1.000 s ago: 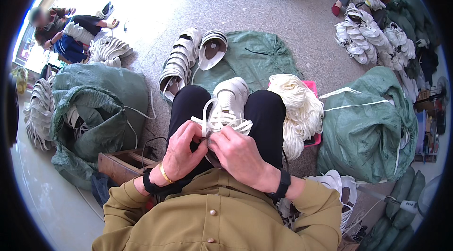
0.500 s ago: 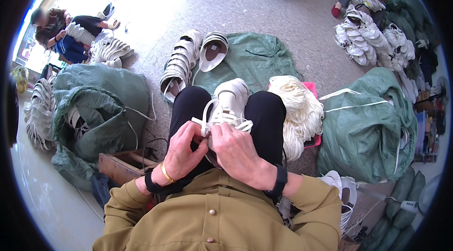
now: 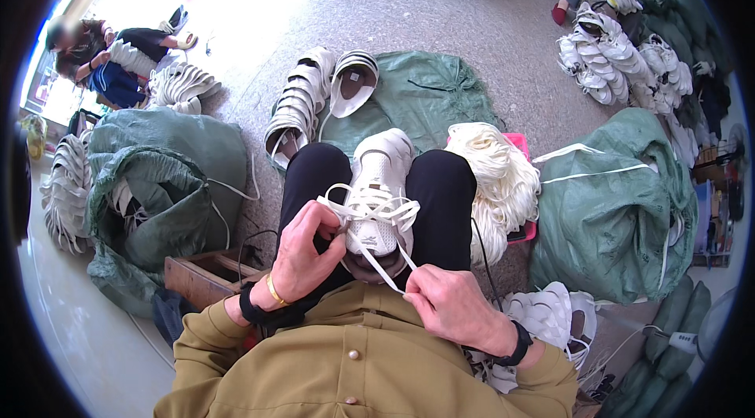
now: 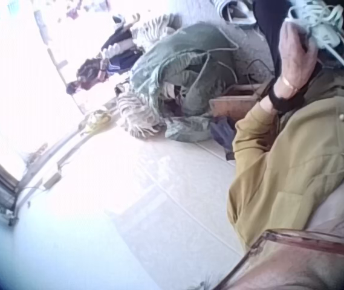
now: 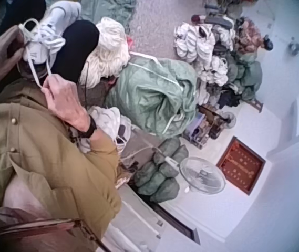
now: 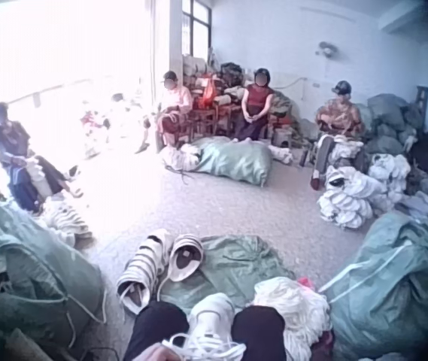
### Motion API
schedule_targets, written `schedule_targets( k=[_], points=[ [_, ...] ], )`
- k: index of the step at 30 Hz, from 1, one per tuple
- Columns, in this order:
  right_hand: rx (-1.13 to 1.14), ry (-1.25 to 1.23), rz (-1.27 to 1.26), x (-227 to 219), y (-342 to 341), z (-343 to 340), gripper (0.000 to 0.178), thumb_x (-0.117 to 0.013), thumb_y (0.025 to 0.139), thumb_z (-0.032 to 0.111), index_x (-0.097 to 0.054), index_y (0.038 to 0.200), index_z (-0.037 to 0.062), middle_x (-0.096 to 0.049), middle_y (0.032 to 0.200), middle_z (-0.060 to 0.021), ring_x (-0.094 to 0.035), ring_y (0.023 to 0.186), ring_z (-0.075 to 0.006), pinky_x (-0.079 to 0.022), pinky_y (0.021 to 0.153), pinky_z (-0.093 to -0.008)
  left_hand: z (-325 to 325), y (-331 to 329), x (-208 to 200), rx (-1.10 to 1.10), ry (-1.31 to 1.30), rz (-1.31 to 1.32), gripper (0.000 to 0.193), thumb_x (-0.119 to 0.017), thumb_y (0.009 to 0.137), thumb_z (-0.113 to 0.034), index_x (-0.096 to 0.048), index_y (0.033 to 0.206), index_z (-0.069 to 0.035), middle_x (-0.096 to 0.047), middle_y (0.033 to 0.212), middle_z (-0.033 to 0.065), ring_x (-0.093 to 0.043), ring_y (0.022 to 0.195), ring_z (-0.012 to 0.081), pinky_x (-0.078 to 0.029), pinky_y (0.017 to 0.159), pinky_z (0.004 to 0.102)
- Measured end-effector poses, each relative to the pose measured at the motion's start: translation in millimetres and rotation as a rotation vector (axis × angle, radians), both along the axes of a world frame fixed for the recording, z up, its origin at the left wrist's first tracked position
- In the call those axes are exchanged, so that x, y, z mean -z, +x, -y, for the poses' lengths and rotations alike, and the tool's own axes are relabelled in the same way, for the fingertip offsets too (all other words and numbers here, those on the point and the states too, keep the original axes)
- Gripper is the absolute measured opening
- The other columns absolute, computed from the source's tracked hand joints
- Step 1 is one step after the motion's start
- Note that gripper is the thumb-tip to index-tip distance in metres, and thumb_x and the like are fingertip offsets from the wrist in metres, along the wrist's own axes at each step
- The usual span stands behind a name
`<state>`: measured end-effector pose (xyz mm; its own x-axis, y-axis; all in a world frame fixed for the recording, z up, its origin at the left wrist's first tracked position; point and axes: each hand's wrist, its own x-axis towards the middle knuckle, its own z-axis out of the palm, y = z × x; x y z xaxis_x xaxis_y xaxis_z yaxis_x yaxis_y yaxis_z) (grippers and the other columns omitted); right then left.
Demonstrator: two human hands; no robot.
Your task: Lacing and assembling components of athletic shoes while seated on the floor.
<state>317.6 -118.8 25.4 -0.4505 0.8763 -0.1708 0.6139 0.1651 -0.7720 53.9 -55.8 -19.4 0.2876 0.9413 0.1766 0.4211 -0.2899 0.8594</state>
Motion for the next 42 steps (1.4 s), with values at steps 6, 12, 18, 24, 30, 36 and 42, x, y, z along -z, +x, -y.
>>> schedule_targets(
  k=[6, 12, 18, 24, 30, 36, 42],
  points=[
    [0.369, -0.107, -0.248, 18.4, -2.2, -12.2, 0.016, -0.079, 0.094, 0.012, -0.071, 0.093, -0.0009, -0.069, 0.077, -0.0062, -0.057, 0.057, -0.0055, -0.044, 0.052, -0.0259, -3.6, 4.2, -7.5, -0.068, -0.076, 0.016, 0.02, -0.077, 0.087, -0.001, -0.058, 0.094, 0.0, -0.06, 0.084, 0.0079, -0.059, 0.068, 0.0167, -0.05, 0.064, 0.0308],
    [0.516, -0.348, -0.4, 23.1, -12.9, -42.1, 0.019, -0.072, 0.101, 0.011, -0.066, 0.105, -0.0066, -0.069, 0.077, -0.0055, -0.061, 0.059, -0.0049, -0.045, 0.05, -0.0224, -8.2, 10.6, -5.7, -0.13, -0.125, 0.009, 0.018, -0.077, 0.092, -0.005, -0.06, 0.09, -0.001, -0.059, 0.078, 0.0029, -0.055, 0.065, 0.0081, -0.045, 0.059, 0.0254],
    [0.497, -0.095, -0.538, 58.8, -23.9, -50.6, 0.01, -0.071, 0.1, 0.006, -0.064, 0.098, -0.0011, -0.066, 0.076, 0.0017, -0.056, 0.063, 0.0007, -0.043, 0.052, -0.0206, -7.7, 8.6, -3.7, -0.199, -0.187, 0.088, 0.016, -0.073, 0.095, -0.003, -0.058, 0.092, -0.001, -0.06, 0.076, 0.0006, -0.055, 0.065, 0.0044, -0.045, 0.057, 0.0244],
    [0.515, 0.145, -0.386, 40.7, -15.2, -38.8, 0.01, -0.07, 0.092, -0.001, -0.062, 0.088, 0.0036, -0.057, 0.069, 0.0049, -0.051, 0.059, -0.0009, -0.038, 0.052, -0.0211, -5.4, 9.5, 8.3, -0.207, -0.09, 0.183, 0.014, -0.068, 0.097, -0.001, -0.055, 0.096, -0.003, -0.062, 0.08, 0.0025, -0.057, 0.066, 0.006, -0.046, 0.057, 0.0254],
    [0.396, 0.298, -0.195, 39.9, -13.0, -34.0, 0.011, -0.072, 0.089, -0.001, -0.062, 0.089, 0.0024, -0.06, 0.071, -0.0021, -0.055, 0.057, -0.0086, -0.043, 0.053, -0.0254, -2.5, 6.1, 6.4, -0.232, -0.105, 0.231, 0.013, -0.065, 0.098, 0.001, -0.052, 0.099, -0.001, -0.061, 0.079, 0.0042, -0.058, 0.064, 0.008, -0.048, 0.058, 0.0267],
    [0.428, 0.211, -0.158, 45.8, -16.8, -34.3, 0.019, -0.078, 0.089, 0.002, -0.061, 0.098, 0.0023, -0.063, 0.074, -0.0033, -0.059, 0.058, -0.0097, -0.046, 0.055, -0.025, -3.2, 0.9, 10.3, -0.235, -0.097, 0.23, 0.014, -0.064, 0.095, 0.003, -0.052, 0.099, -0.002, -0.057, 0.08, 0.0038, -0.054, 0.064, 0.0088, -0.046, 0.057, 0.0279],
    [0.307, 0.21, -0.027, 39.3, -21.3, -30.1, 0.032, -0.085, 0.081, 0.01, -0.062, 0.102, 0.0021, -0.061, 0.078, -0.0053, -0.061, 0.062, -0.0157, -0.05, 0.057, -0.0294, -1.0, -2.3, 11.1, -0.234, -0.113, 0.243, 0.016, -0.065, 0.091, 0.002, -0.051, 0.098, -0.001, -0.056, 0.079, 0.0065, -0.054, 0.064, 0.0138, -0.046, 0.057, 0.031]
  ],
)
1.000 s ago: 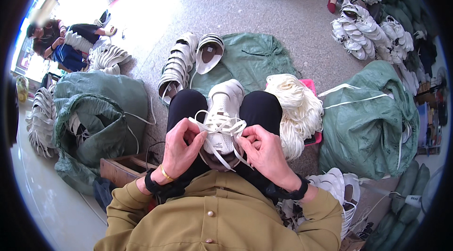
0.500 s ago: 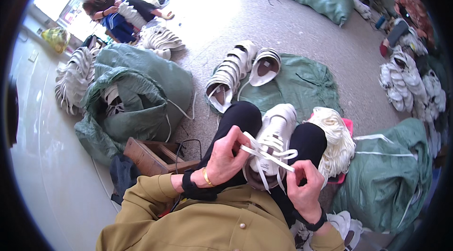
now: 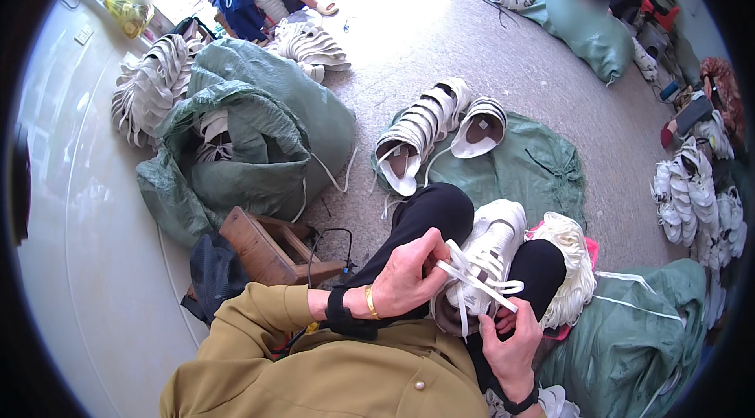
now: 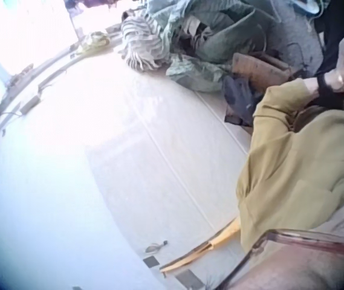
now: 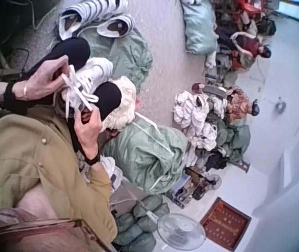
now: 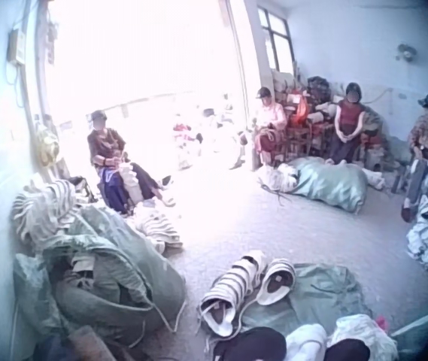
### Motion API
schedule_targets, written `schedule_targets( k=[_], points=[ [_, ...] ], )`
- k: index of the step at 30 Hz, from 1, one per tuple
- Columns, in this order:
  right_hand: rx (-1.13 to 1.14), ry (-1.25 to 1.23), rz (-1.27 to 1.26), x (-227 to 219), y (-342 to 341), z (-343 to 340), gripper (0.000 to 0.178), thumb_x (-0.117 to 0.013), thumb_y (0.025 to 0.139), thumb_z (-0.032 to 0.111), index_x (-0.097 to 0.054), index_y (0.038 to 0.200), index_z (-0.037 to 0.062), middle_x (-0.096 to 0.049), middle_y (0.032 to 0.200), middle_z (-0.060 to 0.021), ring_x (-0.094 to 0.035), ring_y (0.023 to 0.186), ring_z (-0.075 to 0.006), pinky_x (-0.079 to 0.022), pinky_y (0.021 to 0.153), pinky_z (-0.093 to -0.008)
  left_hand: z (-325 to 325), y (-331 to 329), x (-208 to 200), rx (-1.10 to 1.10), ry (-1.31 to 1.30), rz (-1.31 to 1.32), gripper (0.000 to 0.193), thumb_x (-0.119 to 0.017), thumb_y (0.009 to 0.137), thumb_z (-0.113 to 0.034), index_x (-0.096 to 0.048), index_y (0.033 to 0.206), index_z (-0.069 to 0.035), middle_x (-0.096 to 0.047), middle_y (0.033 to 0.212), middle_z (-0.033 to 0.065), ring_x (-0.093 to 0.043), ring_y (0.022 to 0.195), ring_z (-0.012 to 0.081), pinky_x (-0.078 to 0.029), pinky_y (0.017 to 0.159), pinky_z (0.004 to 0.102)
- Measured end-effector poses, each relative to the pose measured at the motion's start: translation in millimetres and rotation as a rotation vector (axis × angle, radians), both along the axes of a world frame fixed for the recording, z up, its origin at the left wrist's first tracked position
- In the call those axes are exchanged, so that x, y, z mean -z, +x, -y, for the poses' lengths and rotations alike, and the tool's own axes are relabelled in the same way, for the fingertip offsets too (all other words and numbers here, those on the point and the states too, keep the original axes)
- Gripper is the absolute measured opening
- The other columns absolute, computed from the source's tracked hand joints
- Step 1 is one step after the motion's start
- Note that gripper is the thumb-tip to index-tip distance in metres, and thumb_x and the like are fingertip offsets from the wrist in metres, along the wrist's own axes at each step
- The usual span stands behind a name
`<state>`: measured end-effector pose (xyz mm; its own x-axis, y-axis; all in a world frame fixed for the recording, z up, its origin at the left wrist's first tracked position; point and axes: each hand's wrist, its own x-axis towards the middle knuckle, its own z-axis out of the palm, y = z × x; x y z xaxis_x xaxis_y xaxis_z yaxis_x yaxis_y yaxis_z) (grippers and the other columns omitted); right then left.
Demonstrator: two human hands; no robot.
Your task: Lacing and assembling components of athletic shoes while seated on the floor.
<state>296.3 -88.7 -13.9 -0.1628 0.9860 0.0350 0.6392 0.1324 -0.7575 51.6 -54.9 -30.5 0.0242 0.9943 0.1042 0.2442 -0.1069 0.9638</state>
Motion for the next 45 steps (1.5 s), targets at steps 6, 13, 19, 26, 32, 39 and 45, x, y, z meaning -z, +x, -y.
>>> schedule_targets(
  k=[6, 13, 19, 26, 32, 39, 45],
  points=[
    [0.006, 0.035, 0.022, -4.9, -5.2, 3.0, 0.029, -0.082, 0.083, 0.005, -0.061, 0.103, 0.0005, -0.06, 0.08, -0.0072, -0.062, 0.063, -0.0175, -0.052, 0.058, -0.0321, 1.8, -0.8, 0.3, 0.032, 0.03, -0.02, 0.018, -0.066, 0.089, 0.003, -0.051, 0.099, -0.001, -0.057, 0.082, 0.0082, -0.056, 0.067, 0.0159, -0.047, 0.059, 0.0321],
    [0.004, 0.119, 0.042, -4.9, -12.3, -0.7, 0.017, -0.074, 0.085, 0.0, -0.062, 0.098, 0.0013, -0.062, 0.077, -0.0084, -0.064, 0.056, -0.0215, -0.054, 0.053, -0.0364, 3.6, -5.7, -6.6, 0.043, 0.178, -0.098, 0.033, -0.074, 0.08, 0.007, -0.051, 0.103, -0.001, -0.058, 0.102, 0.0132, -0.059, 0.085, 0.0218, -0.052, 0.075, 0.0323],
    [0.005, 0.163, 0.06, -11.8, -14.1, -12.1, 0.016, -0.073, 0.082, 0.001, -0.058, 0.088, 0.0019, -0.06, 0.072, -0.0105, -0.064, 0.055, -0.0248, -0.053, 0.051, -0.0372, 12.2, -14.5, -24.3, 0.119, 0.474, -0.266, 0.04, -0.086, 0.072, 0.0, -0.054, 0.096, -0.003, -0.058, 0.099, 0.0152, -0.059, 0.087, 0.0326, -0.05, 0.072, 0.0392],
    [0.002, 0.187, 0.011, -39.5, -24.1, -40.0, 0.016, -0.074, 0.082, 0.005, -0.06, 0.088, 0.0009, -0.062, 0.069, -0.01, -0.064, 0.056, -0.0244, -0.053, 0.053, -0.037, 17.9, 0.2, -42.0, 0.486, 0.542, -0.502, 0.041, -0.091, 0.074, -0.026, -0.062, 0.097, -0.008, -0.066, 0.096, 0.0079, -0.063, 0.089, 0.028, -0.047, 0.083, 0.0405],
    [0.011, 0.153, -0.225, -57.3, -14.9, -41.2, 0.021, -0.082, 0.085, 0.01, -0.065, 0.093, 0.0011, -0.063, 0.068, -0.0107, -0.064, 0.055, -0.024, -0.053, 0.054, -0.0353, 16.2, -19.9, -44.6, 0.337, 0.347, -0.387, 0.042, -0.087, 0.074, -0.008, -0.062, 0.108, -0.005, -0.063, 0.099, 0.0123, -0.061, 0.094, 0.0329, -0.049, 0.083, 0.0426],
    [-0.461, 0.272, 0.159, 3.6, -2.6, -4.6, 0.029, -0.083, 0.08, 0.015, -0.066, 0.101, 0.0031, -0.065, 0.098, -0.0115, -0.07, 0.086, -0.0297, -0.059, 0.071, -0.039, 12.4, -36.6, -42.6, 0.169, 0.102, 0.149, 0.036, -0.082, 0.09, -0.006, -0.053, 0.11, 0.0, -0.065, 0.103, 0.0064, -0.063, 0.095, 0.0094, -0.051, 0.085, 0.0263],
    [-0.519, 0.209, 0.237, 11.1, -2.5, 0.6, 0.022, -0.076, 0.082, 0.007, -0.062, 0.099, 0.0028, -0.063, 0.093, -0.012, -0.07, 0.08, -0.03, -0.058, 0.065, -0.0412, 12.8, -36.2, -40.4, 0.174, 0.143, 0.12, 0.035, -0.081, 0.091, -0.004, -0.052, 0.111, -0.001, -0.063, 0.104, 0.0049, -0.061, 0.096, 0.0108, -0.049, 0.087, 0.0275]
  ],
)
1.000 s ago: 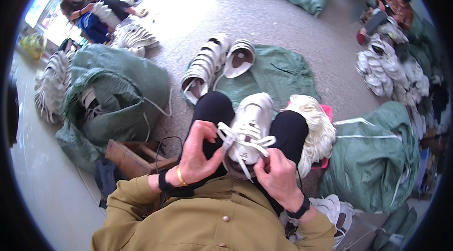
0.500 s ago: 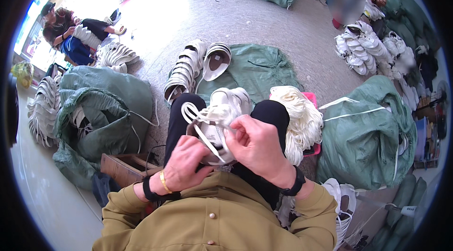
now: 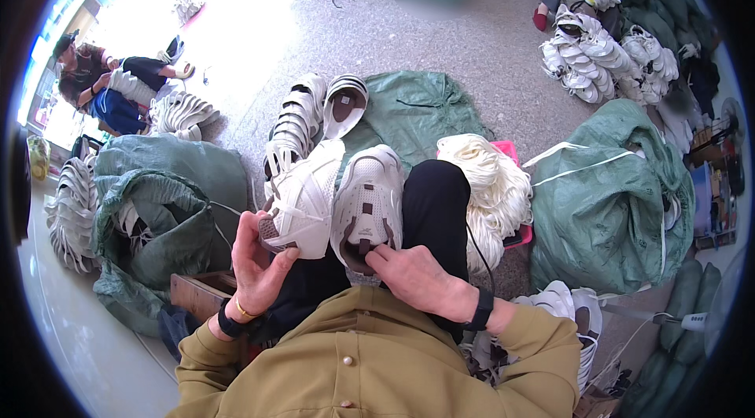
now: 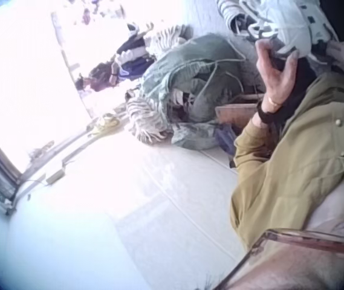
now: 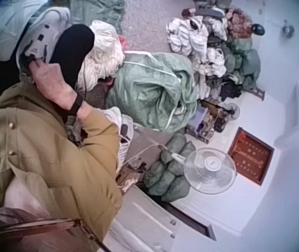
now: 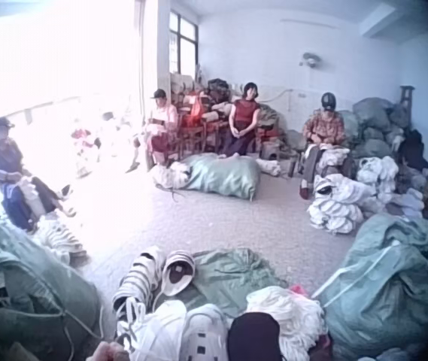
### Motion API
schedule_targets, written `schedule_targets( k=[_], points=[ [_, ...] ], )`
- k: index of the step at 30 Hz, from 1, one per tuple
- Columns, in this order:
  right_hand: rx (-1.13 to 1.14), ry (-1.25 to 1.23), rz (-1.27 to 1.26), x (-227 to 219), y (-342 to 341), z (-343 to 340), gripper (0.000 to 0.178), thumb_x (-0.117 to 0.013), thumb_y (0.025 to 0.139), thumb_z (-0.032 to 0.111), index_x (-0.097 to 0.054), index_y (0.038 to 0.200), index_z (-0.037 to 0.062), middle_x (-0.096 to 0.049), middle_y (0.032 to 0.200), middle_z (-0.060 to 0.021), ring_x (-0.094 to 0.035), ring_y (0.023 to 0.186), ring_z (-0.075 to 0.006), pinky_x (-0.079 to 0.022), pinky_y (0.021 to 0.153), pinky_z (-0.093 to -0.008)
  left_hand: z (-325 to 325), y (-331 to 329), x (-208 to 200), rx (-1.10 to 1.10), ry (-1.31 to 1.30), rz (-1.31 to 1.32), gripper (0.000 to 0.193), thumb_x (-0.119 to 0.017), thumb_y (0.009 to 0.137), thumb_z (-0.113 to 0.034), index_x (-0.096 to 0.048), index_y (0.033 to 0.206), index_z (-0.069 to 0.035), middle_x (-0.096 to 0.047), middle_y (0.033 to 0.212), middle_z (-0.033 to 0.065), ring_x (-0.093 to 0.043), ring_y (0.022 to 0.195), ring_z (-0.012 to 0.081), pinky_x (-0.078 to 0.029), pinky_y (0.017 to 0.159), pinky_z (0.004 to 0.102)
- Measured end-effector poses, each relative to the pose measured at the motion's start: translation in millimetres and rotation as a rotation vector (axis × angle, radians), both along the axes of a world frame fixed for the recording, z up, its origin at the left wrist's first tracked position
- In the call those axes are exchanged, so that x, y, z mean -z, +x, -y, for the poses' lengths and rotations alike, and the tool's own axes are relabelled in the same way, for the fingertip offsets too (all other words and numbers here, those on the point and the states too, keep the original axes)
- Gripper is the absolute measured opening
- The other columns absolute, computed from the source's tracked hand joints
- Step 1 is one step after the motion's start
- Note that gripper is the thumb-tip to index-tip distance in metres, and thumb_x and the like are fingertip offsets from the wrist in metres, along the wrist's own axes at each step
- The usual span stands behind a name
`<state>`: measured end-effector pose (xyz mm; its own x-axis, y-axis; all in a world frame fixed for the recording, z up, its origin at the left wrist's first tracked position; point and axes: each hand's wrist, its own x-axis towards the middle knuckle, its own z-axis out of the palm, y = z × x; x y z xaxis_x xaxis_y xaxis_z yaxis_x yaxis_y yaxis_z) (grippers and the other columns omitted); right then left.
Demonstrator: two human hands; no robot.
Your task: Lacing and assembling components of athletic shoes while seated on the floor.
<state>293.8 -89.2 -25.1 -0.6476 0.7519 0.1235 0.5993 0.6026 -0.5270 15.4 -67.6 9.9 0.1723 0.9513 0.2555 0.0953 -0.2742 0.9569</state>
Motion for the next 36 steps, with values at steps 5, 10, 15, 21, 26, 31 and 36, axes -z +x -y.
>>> schedule_targets(
  k=[5, 10, 15, 21, 26, 31, 36],
  points=[
    [0.268, -0.285, -0.334, -54.7, 27.5, -13.6, 0.034, -0.075, 0.08, 0.003, -0.063, 0.112, -0.0008, -0.069, 0.087, -0.0094, -0.068, 0.071, -0.0154, -0.055, 0.064, -0.0303, -0.1, 2.7, 1.2, -0.073, -0.106, 0.231, 0.037, -0.081, 0.091, -0.005, -0.052, 0.113, -0.001, -0.062, 0.107, 0.0047, -0.06, 0.098, 0.0114, -0.048, 0.088, 0.0275],
    [0.753, -0.504, -1.059, -51.9, 75.0, -17.5, 0.044, -0.061, 0.086, 0.009, -0.06, 0.128, -0.0058, -0.065, 0.093, -0.0022, -0.058, 0.074, -0.0082, -0.046, 0.064, -0.0246, -1.1, 11.1, 11.6, -0.032, -0.05, 0.134, 0.039, -0.083, 0.088, -0.004, -0.053, 0.113, -0.002, -0.062, 0.105, 0.0054, -0.06, 0.097, 0.0125, -0.049, 0.087, 0.0291],
    [0.754, -0.553, -1.096, -45.5, 95.0, -17.6, 0.052, -0.058, 0.083, 0.018, -0.061, 0.131, -0.0036, -0.058, 0.088, 0.0031, -0.044, 0.066, -0.0039, -0.035, 0.058, -0.0222, -6.8, 23.5, 6.2, 0.12, 0.253, -0.284, 0.041, -0.088, 0.075, 0.0, -0.059, 0.104, 0.0, -0.065, 0.097, 0.0136, -0.063, 0.088, 0.0285, -0.052, 0.076, 0.0346],
    [0.79, -0.578, -1.201, -42.3, 151.4, -32.3, 0.063, -0.06, 0.079, 0.021, -0.061, 0.138, -0.002, -0.056, 0.086, 0.006, -0.037, 0.062, -0.0027, -0.031, 0.057, -0.0199, -6.4, 6.8, 16.2, 0.004, -0.044, 0.169, 0.052, -0.078, 0.091, 0.001, -0.048, 0.133, 0.001, -0.06, 0.124, 0.0049, -0.059, 0.116, 0.0143, -0.046, 0.103, 0.0321],
    [0.842, -0.458, -1.457, -31.9, 186.7, -54.5, 0.05, -0.056, 0.087, 0.027, -0.063, 0.125, -0.0044, -0.061, 0.088, -0.0035, -0.055, 0.079, -0.0146, -0.043, 0.074, -0.0271, -18.8, 0.6, 6.0, 0.014, -0.122, 0.323, 0.055, -0.076, 0.093, 0.003, -0.047, 0.14, -0.001, -0.059, 0.131, 0.005, -0.056, 0.123, 0.0146, -0.046, 0.108, 0.0342],
    [0.724, -0.584, -1.596, 13.4, 218.5, -55.8, 0.056, -0.056, 0.088, 0.021, -0.061, 0.137, -0.007, -0.074, 0.11, -0.0129, -0.066, 0.081, -0.0158, -0.052, 0.073, -0.0269, -19.7, 0.7, 4.1, 0.194, 0.202, -0.159, 0.051, -0.083, 0.086, -0.003, -0.053, 0.127, 0.004, -0.06, 0.116, 0.0077, -0.06, 0.104, 0.0175, -0.047, 0.093, 0.0301],
    [0.669, -0.588, -1.601, -5.9, 210.1, -70.6, 0.047, -0.054, 0.089, 0.026, -0.066, 0.12, -0.0076, -0.064, 0.088, -0.0076, -0.057, 0.074, -0.0177, -0.046, 0.073, -0.0281, -4.9, -11.9, 42.2, -0.002, 0.064, 0.246, 0.082, -0.077, 0.09, 0.007, -0.035, 0.16, -0.003, -0.054, 0.147, 0.0097, -0.054, 0.133, 0.0197, -0.043, 0.112, 0.0372]
  ],
)
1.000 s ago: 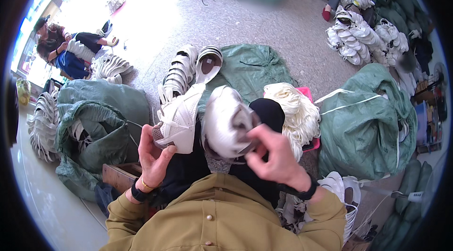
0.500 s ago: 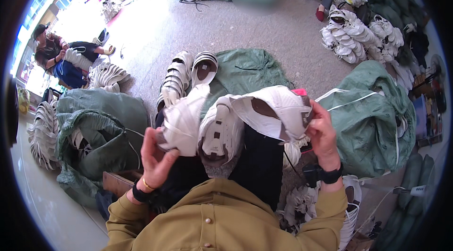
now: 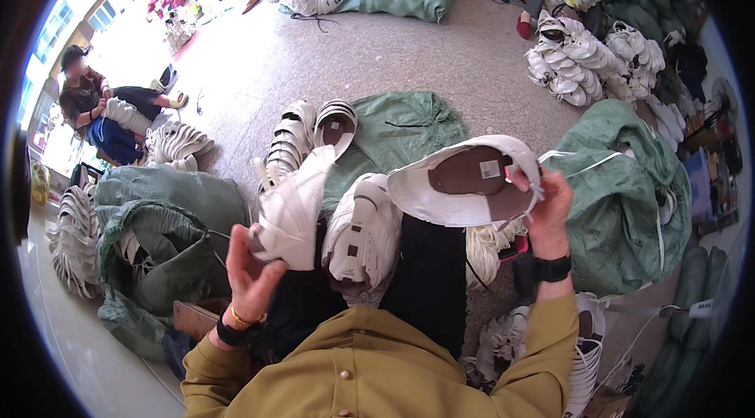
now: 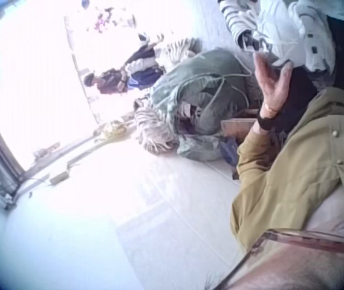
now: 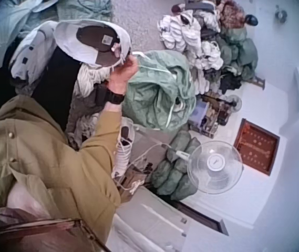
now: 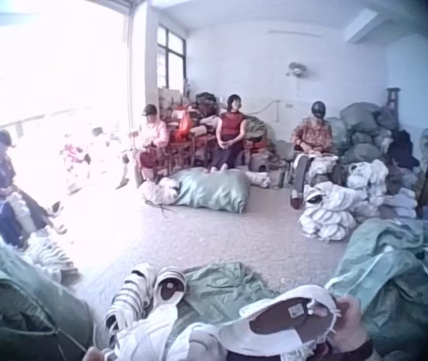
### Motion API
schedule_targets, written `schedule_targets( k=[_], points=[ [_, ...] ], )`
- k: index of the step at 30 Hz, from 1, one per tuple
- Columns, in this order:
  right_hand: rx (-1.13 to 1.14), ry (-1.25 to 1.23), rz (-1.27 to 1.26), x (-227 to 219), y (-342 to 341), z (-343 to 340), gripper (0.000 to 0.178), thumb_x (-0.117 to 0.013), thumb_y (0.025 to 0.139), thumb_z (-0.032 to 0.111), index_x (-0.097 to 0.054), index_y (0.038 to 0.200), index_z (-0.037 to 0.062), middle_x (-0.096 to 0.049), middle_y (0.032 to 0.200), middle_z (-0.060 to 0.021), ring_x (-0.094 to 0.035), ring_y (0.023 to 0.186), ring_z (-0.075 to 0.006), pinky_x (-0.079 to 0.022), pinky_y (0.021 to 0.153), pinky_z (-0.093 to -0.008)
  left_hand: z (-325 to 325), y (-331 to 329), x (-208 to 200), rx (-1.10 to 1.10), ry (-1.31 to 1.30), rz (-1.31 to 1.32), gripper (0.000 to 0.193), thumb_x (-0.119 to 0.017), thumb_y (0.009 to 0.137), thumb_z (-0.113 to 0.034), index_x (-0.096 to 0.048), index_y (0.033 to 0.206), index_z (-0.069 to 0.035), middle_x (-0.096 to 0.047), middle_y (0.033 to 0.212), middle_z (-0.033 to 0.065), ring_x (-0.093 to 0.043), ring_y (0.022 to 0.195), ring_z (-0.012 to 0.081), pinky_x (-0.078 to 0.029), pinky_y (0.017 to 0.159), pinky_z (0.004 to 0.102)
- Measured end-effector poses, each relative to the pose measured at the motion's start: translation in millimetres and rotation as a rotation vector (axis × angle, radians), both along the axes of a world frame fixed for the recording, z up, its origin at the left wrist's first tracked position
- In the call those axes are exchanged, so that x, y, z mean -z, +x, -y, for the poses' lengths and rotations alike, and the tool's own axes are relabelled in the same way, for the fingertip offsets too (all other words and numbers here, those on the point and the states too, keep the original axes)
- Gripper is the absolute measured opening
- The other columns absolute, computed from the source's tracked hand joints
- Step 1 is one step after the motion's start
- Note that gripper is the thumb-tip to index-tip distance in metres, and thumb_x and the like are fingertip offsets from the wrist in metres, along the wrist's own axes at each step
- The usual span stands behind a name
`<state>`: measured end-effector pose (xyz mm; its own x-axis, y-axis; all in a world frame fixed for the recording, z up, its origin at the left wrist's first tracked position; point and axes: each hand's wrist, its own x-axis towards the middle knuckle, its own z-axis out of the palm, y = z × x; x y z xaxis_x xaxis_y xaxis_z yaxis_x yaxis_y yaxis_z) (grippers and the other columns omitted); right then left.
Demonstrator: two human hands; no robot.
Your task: Lacing and assembling components of athletic shoes while seated on the floor.
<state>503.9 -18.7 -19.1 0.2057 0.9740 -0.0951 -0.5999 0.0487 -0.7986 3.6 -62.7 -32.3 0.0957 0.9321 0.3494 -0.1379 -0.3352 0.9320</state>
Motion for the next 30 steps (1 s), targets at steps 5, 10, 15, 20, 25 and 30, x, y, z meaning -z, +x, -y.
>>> schedule_targets(
  k=[5, 10, 15, 20, 25, 30],
  points=[
    [-0.03, 0.016, 0.004, 19.5, 49.1, -17.9, 0.045, -0.055, 0.088, 0.026, -0.065, 0.113, -0.0097, -0.064, 0.09, -0.0097, -0.058, 0.082, -0.0182, -0.048, 0.077, -0.0296, -26.6, 3.4, -3.1, 0.108, 0.017, 0.099, 0.09, -0.073, 0.092, 0.011, -0.028, 0.167, -0.011, -0.052, 0.152, 0.0081, -0.051, 0.139, 0.0194, -0.041, 0.117, 0.0396],
    [0.104, -0.148, 0.126, 25.1, -10.7, -41.6, 0.035, -0.057, 0.094, 0.027, -0.066, 0.123, 0.0086, -0.07, 0.094, -0.0002, -0.061, 0.08, -0.0091, -0.045, 0.068, -0.0253, -49.5, 35.8, -22.8, 0.084, -0.037, -0.111, 0.046, -0.081, 0.088, 0.002, -0.055, 0.125, 0.0, -0.062, 0.119, 0.004, -0.06, 0.11, 0.0126, -0.048, 0.098, 0.0299],
    [0.057, 0.084, 0.155, 17.7, -70.5, -75.0, 0.038, -0.056, 0.095, 0.017, -0.06, 0.131, 0.0051, -0.066, 0.114, -0.0024, -0.061, 0.096, -0.0096, -0.05, 0.08, -0.0276, -65.3, 43.5, -26.8, 0.042, 0.046, -0.323, 0.044, -0.083, 0.084, 0.001, -0.057, 0.12, 0.001, -0.064, 0.11, 0.0064, -0.063, 0.1, 0.0125, -0.051, 0.09, 0.0299],
    [0.07, 0.13, 0.003, -27.4, -77.3, -83.8, 0.045, -0.058, 0.097, 0.026, -0.061, 0.135, 0.0035, -0.069, 0.109, -0.005, -0.064, 0.1, -0.0126, -0.05, 0.081, -0.0267, -64.9, 32.5, -45.3, -0.003, 0.124, -0.384, 0.044, -0.082, 0.081, 0.002, -0.058, 0.118, 0.001, -0.064, 0.109, 0.0097, -0.064, 0.095, 0.0173, -0.051, 0.085, 0.0304],
    [-0.148, 0.402, -0.158, -42.0, -25.0, -77.7, 0.054, -0.057, 0.094, 0.033, -0.06, 0.127, -0.0096, -0.066, 0.107, -0.0113, -0.058, 0.094, -0.0179, -0.045, 0.089, -0.0296, -30.9, 15.0, -83.2, 0.029, 0.331, -0.592, 0.036, -0.083, 0.073, 0.002, -0.065, 0.103, -0.001, -0.068, 0.099, 0.0121, -0.063, 0.085, 0.0297, -0.051, 0.081, 0.0359],
    [-0.214, 0.477, -0.111, -64.0, -2.6, -55.6, 0.057, -0.054, 0.094, 0.036, -0.06, 0.125, -0.0103, -0.058, 0.098, -0.0084, -0.055, 0.091, -0.0193, -0.045, 0.09, -0.0326, -8.5, 2.9, -83.3, 0.181, 0.584, -0.802, 0.035, -0.082, 0.061, -0.008, -0.069, 0.093, -0.004, -0.071, 0.097, 0.0109, -0.066, 0.087, 0.0339, -0.052, 0.084, 0.0445]
  ],
)
